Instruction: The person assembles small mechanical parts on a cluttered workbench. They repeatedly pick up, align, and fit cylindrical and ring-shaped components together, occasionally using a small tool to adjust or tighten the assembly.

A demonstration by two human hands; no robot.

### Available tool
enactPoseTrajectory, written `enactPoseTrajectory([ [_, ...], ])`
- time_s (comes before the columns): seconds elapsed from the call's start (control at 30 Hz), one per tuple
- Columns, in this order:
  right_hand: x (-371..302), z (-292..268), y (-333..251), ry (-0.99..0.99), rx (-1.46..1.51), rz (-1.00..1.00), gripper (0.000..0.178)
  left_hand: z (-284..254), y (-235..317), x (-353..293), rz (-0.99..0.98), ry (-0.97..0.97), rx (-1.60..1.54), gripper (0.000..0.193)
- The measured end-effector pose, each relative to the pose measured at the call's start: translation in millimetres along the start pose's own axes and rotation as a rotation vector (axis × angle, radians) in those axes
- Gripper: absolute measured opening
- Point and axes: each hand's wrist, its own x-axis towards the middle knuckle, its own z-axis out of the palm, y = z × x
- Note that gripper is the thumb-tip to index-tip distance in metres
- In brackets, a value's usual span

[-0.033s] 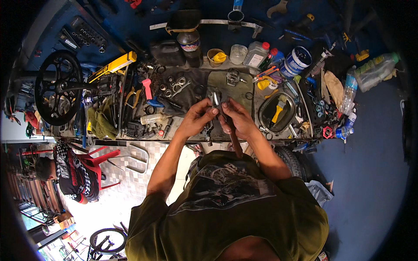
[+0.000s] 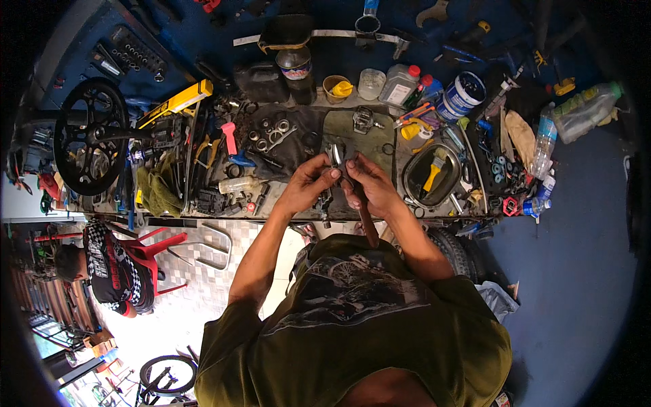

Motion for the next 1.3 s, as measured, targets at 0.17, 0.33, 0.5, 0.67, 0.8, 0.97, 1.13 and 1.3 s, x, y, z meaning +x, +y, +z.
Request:
enactPoseTrajectory([
  [0.17, -4, -5, 2, 0.007, 0.015, 0.048, 0.015, 0, -16, -2, -0.067, -0.042, -0.082, 0.017],
  [0.33, 6, -13, 11, 0.304, -0.167, -0.102, 0.014, -2, -40, -9, 0.104, 0.075, 0.03, 0.022],
  [0.5, 7, -51, -14, 0.54, -0.069, -0.201, 0.021, -22, -49, -7, -0.024, 0.132, 0.506, 0.028],
  [0.67, 5, -51, -14, 0.473, -0.289, -0.116, 0.022, -43, -104, 29, -0.223, 0.143, 0.929, 0.038],
  [0.8, 7, -47, 4, 0.478, -0.34, -0.091, 0.023, -58, -122, 50, -0.312, 0.153, 1.037, 0.049],
  [0.97, -5, -48, 18, 0.316, -0.457, -0.064, 0.021, -61, -99, 42, -0.038, 0.438, 0.479, 0.048],
  [1.13, -23, -3, 4, 0.098, -0.364, 0.119, 0.02, -24, -27, 24, 0.014, 0.765, 0.038, 0.044],
  [1.3, -27, 16, 5, 0.051, -0.308, 0.09, 0.022, -9, 8, 19, 0.033, 0.863, -0.19, 0.042],
])
